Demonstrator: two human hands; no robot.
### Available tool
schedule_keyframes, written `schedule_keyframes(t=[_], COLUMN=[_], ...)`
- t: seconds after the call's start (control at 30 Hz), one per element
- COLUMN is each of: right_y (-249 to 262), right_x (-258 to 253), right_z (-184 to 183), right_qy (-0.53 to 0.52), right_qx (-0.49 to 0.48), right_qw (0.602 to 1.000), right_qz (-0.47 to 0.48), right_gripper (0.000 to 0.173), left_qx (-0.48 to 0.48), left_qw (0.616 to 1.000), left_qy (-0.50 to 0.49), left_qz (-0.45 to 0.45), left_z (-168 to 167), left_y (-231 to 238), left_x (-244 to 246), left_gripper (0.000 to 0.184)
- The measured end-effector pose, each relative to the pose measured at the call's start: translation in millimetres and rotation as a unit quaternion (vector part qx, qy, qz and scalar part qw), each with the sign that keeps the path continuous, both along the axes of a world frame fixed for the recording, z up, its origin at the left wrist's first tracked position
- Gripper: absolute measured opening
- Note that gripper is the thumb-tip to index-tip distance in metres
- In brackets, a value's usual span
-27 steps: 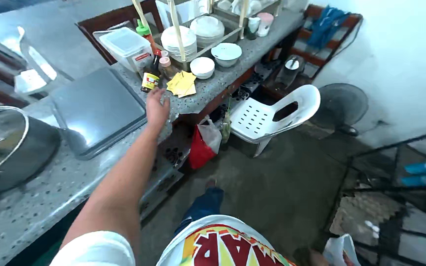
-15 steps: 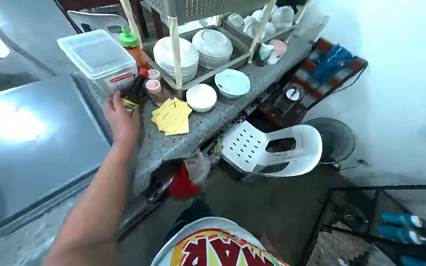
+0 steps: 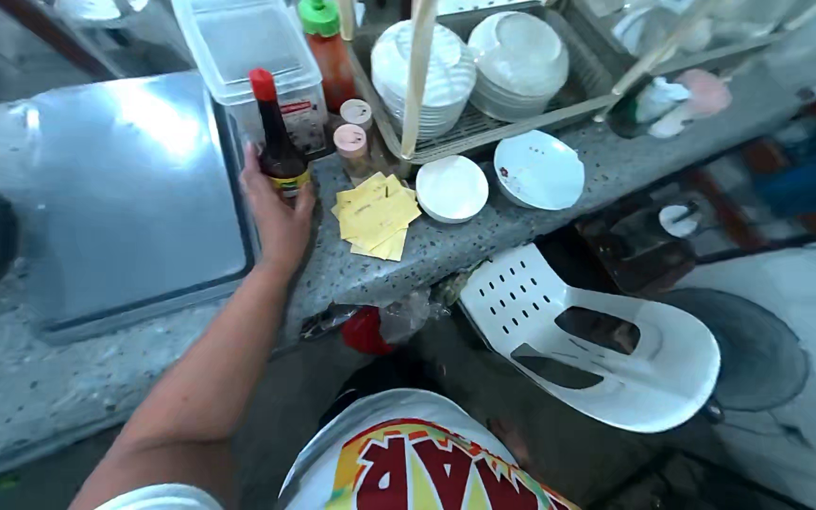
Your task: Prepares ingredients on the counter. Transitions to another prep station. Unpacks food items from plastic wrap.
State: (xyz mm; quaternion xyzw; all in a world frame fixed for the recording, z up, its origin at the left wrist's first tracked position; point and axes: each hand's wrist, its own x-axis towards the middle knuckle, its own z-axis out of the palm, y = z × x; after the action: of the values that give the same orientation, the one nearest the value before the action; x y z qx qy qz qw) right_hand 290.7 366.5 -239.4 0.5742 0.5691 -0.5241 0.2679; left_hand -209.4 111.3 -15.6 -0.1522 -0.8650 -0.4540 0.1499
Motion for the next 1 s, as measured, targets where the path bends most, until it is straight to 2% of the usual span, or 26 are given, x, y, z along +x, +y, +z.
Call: schedule_keyframes(t=[0.1, 0.27, 0.37, 0.4, 0.47, 0.5, 0.7, 0.77, 0.83, 0.9, 0.97, 1.0], right_y=[20, 49, 55, 58, 61, 60, 57, 62, 60, 43, 21, 12], right_x=[13, 24, 10, 5, -16, -31, -123, -146, -170, -192, -218, -234], right_z=[-4, 0, 8, 7, 9, 11, 47, 62, 96, 146, 192, 214], right_qy=[-0.018, -0.070, -0.094, -0.093, -0.080, -0.062, 0.068, 0.066, 0.076, 0.231, 0.403, 0.453], right_qx=[-0.024, 0.013, 0.015, 0.023, 0.032, 0.039, 0.135, 0.186, 0.204, 0.241, 0.319, 0.357], right_qw=[0.999, 0.994, 0.988, 0.982, 0.961, 0.955, 0.947, 0.920, 0.890, 0.848, 0.757, 0.710], right_qz=[0.010, 0.089, 0.121, 0.165, 0.261, 0.287, 0.283, 0.339, 0.400, 0.413, 0.403, 0.402], right_gripper=[0.035, 0.035, 0.038, 0.037, 0.036, 0.036, 0.034, 0.032, 0.029, 0.022, 0.023, 0.025], left_qx=[0.036, 0.066, 0.036, 0.008, -0.036, -0.047, -0.044, -0.048, -0.044, -0.037, -0.037, -0.036], left_qw=[0.999, 0.998, 0.998, 0.998, 0.997, 0.997, 0.997, 0.997, 0.998, 0.999, 0.999, 0.998], left_qy=[0.007, -0.023, -0.045, -0.052, -0.060, -0.057, -0.057, -0.045, -0.033, -0.017, 0.000, 0.008], left_qz=[0.010, -0.012, -0.017, -0.016, -0.022, -0.028, -0.020, -0.032, -0.035, -0.032, -0.040, -0.045], left_z=[-6, -11, -9, -8, -8, -9, -15, -15, -17, -18, -18, -18], left_y=[7, 15, 17, 18, 20, 21, 21, 22, 23, 25, 25, 25], left_x=[-2, -10, -13, -14, -16, -18, -19, -18, -16, -16, -15, -15], left_gripper=[0.087, 0.084, 0.086, 0.078, 0.054, 0.049, 0.051, 0.058, 0.066, 0.071, 0.073, 0.072])
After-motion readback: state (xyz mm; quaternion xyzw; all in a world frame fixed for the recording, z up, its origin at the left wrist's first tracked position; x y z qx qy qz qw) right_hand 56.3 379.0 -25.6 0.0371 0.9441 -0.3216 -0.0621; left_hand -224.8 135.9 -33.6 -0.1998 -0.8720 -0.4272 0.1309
